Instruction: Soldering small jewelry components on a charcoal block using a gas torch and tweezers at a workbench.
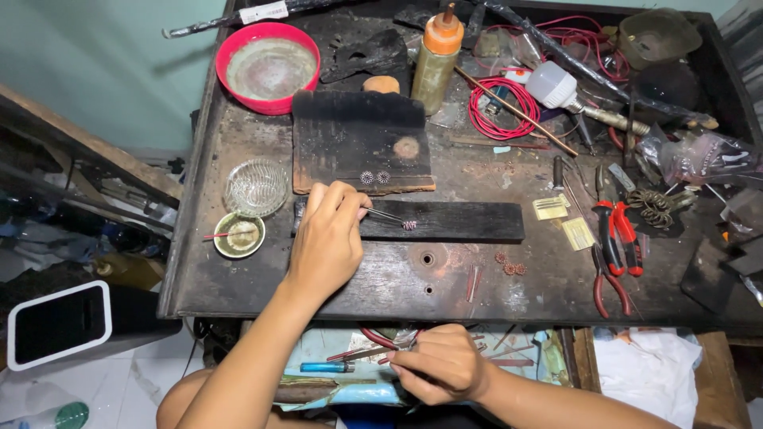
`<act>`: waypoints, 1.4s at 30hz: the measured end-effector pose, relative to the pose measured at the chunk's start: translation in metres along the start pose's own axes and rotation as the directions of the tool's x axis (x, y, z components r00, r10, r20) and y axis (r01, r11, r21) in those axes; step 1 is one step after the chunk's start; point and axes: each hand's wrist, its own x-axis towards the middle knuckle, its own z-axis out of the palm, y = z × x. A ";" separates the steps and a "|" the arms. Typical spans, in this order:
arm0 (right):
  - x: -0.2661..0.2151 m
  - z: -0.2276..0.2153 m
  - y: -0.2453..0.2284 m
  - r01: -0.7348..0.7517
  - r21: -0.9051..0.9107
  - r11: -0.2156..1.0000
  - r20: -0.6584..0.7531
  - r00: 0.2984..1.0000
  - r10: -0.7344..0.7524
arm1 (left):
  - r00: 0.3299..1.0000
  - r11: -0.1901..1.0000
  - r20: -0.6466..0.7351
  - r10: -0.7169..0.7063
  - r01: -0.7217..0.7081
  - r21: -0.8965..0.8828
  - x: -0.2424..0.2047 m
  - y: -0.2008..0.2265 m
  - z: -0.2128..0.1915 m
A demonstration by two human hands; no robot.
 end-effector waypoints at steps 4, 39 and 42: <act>0.000 -0.001 0.000 0.015 -0.004 1.000 -0.001 1.000 -0.015 | 0.997 0.998 -0.053 -0.047 0.045 -0.037 -0.007 0.010 -0.001; 0.014 -0.026 -0.025 -0.560 -0.006 0.829 -0.347 0.778 0.523 | 0.917 0.778 -0.189 -0.351 0.173 -0.604 -0.068 0.117 0.043; 0.014 -0.026 -0.025 -0.547 0.037 0.836 -0.339 0.780 0.525 | 0.921 0.812 -0.228 -0.315 0.137 -0.567 -0.067 0.117 0.042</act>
